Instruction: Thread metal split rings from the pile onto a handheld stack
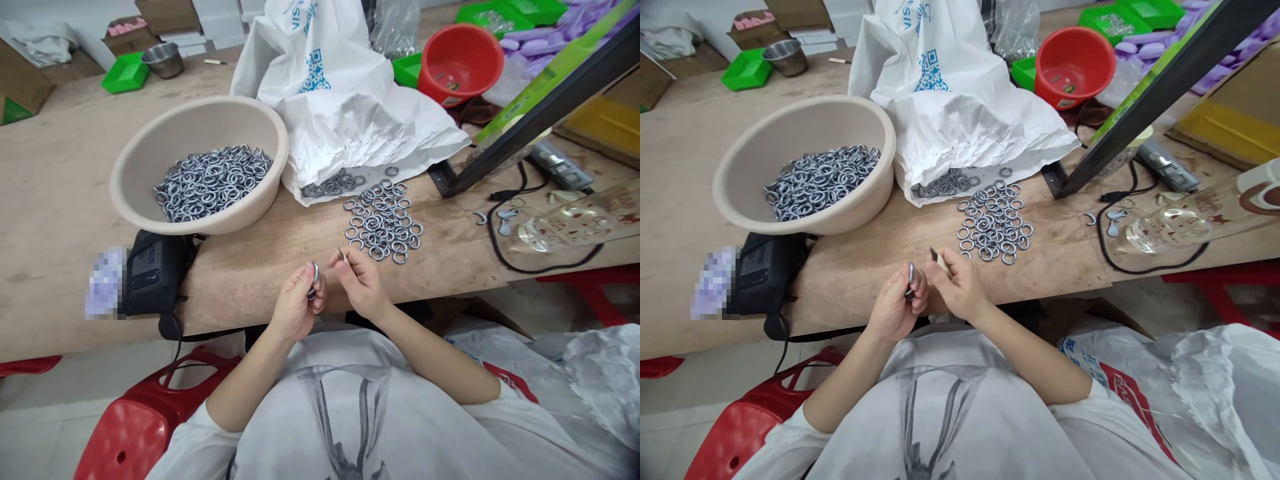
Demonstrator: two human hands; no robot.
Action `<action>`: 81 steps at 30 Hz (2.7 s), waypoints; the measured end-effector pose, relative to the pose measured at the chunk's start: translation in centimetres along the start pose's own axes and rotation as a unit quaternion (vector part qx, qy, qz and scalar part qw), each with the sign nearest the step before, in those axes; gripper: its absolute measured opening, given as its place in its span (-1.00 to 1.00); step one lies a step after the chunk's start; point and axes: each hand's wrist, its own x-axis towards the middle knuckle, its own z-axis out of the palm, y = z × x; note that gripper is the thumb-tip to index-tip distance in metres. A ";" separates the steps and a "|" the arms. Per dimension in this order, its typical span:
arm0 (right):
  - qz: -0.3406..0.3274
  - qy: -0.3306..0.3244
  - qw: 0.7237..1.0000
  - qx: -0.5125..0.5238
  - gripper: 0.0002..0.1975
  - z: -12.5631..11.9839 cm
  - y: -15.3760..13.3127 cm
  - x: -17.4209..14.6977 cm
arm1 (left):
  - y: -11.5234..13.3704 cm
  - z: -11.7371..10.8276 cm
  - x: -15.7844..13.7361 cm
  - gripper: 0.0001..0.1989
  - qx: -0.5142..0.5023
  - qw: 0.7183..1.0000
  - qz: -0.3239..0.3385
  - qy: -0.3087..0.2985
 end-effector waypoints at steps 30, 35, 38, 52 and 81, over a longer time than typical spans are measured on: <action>0.070 -0.047 0.883 -0.461 -0.81 -5.3 1.5 -0.8 | 0.8 -2.0 -0.2 -0.66 0.044 0.998 -0.042 -0.006; 0.072 -0.036 0.943 -0.324 -0.83 -4.9 1.7 -0.9 | 0.8 -1.7 0.7 -0.65 0.036 0.998 -0.047 0.004; 0.042 -0.054 0.991 -0.115 -0.83 -3.9 0.9 -0.4 | 0.2 -0.9 0.8 -0.61 0.043 0.996 -0.079 -0.010; 0.069 -0.090 0.992 0.046 -0.54 -3.2 -0.3 0.1 | -0.3 -0.3 0.4 -0.53 0.032 0.998 -0.054 -0.024; 0.050 0.027 0.926 -0.374 -0.56 -4.3 2.5 0.2 | -0.2 0.0 -0.7 -0.52 0.002 0.996 -0.086 -0.020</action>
